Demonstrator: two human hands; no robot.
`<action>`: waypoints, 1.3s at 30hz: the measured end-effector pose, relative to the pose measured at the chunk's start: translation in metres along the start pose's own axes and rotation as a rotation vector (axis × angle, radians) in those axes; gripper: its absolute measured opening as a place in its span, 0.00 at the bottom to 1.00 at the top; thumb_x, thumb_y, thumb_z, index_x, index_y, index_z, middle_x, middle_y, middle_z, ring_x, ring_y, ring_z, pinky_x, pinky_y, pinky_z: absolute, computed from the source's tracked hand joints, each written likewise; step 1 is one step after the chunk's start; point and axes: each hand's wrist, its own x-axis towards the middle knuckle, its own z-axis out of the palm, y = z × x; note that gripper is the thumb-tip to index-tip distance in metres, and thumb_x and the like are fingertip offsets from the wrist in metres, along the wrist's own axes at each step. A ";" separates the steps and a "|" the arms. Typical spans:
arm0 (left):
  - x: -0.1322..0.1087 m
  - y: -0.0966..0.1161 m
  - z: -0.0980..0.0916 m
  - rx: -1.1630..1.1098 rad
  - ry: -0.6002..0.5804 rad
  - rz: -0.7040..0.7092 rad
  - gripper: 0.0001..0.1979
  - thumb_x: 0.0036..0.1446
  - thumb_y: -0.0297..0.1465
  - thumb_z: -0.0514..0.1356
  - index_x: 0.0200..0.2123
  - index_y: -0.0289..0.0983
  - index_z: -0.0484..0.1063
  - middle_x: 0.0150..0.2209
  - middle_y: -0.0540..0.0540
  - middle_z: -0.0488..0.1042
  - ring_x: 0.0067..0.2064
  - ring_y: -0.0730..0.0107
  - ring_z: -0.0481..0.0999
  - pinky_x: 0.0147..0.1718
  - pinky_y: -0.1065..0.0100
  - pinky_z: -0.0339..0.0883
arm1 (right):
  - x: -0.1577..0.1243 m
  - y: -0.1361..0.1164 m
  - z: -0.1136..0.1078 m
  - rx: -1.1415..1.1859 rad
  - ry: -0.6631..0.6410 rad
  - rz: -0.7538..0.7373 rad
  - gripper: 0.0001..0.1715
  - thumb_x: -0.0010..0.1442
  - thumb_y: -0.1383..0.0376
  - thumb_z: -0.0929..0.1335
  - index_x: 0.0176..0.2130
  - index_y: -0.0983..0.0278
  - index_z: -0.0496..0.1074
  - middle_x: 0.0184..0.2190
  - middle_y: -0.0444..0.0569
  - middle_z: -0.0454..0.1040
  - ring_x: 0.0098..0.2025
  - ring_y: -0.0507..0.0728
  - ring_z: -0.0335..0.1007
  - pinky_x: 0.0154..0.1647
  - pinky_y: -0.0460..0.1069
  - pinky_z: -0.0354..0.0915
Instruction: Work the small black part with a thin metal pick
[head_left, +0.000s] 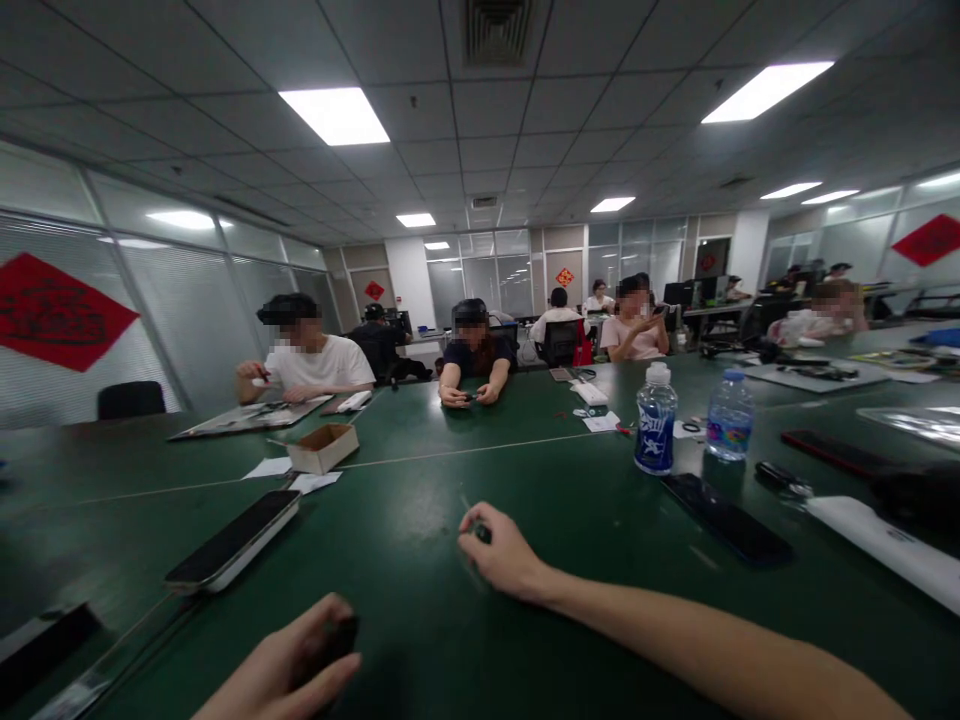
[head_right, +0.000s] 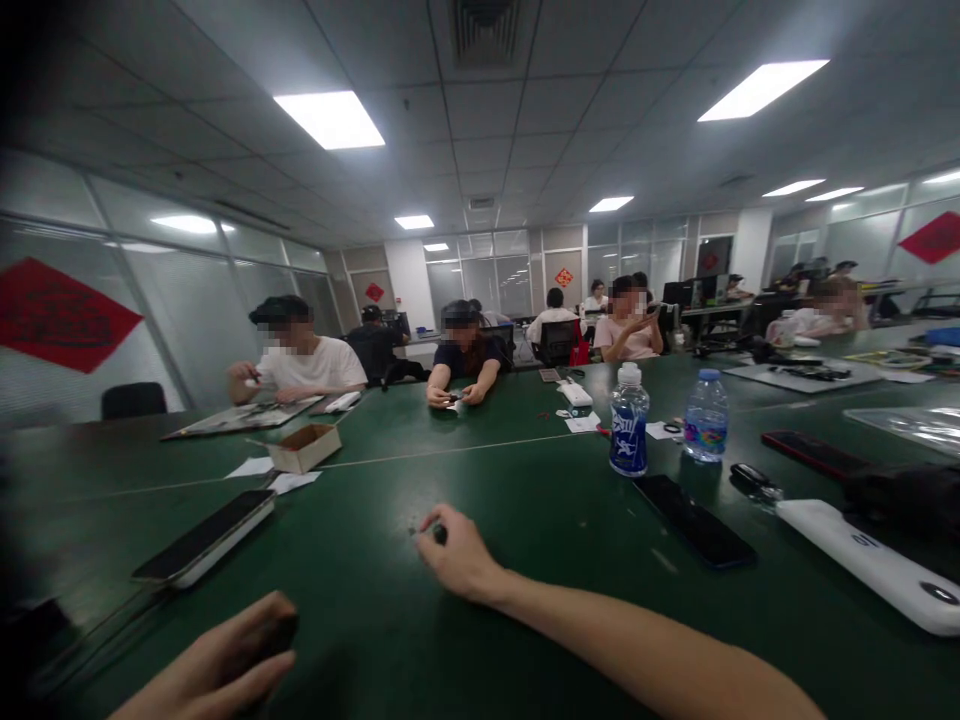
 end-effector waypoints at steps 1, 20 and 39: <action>0.017 0.006 0.011 -0.051 -0.063 0.060 0.22 0.52 0.46 0.59 0.45 0.40 0.65 0.34 0.49 0.70 0.36 0.63 0.70 0.34 0.66 0.66 | -0.003 0.006 -0.022 -0.036 0.055 -0.013 0.12 0.60 0.65 0.63 0.45 0.65 0.65 0.29 0.44 0.69 0.28 0.51 0.65 0.27 0.44 0.60; 0.194 0.016 0.105 -0.688 -0.304 0.240 0.19 0.47 0.31 0.66 0.43 0.35 0.68 0.44 0.41 0.72 0.46 0.61 0.73 0.49 0.57 0.63 | -0.015 0.048 -0.092 -0.669 -0.016 -0.159 0.20 0.65 0.65 0.61 0.56 0.57 0.58 0.40 0.47 0.67 0.32 0.52 0.66 0.32 0.47 0.65; 0.202 0.010 0.109 -0.874 -0.207 0.124 0.17 0.55 0.37 0.62 0.46 0.37 0.66 0.41 0.43 0.72 0.41 0.64 0.77 0.48 0.61 0.68 | -0.014 0.051 -0.093 -0.603 -0.079 -0.143 0.13 0.65 0.62 0.62 0.50 0.59 0.64 0.40 0.46 0.68 0.34 0.52 0.67 0.34 0.47 0.66</action>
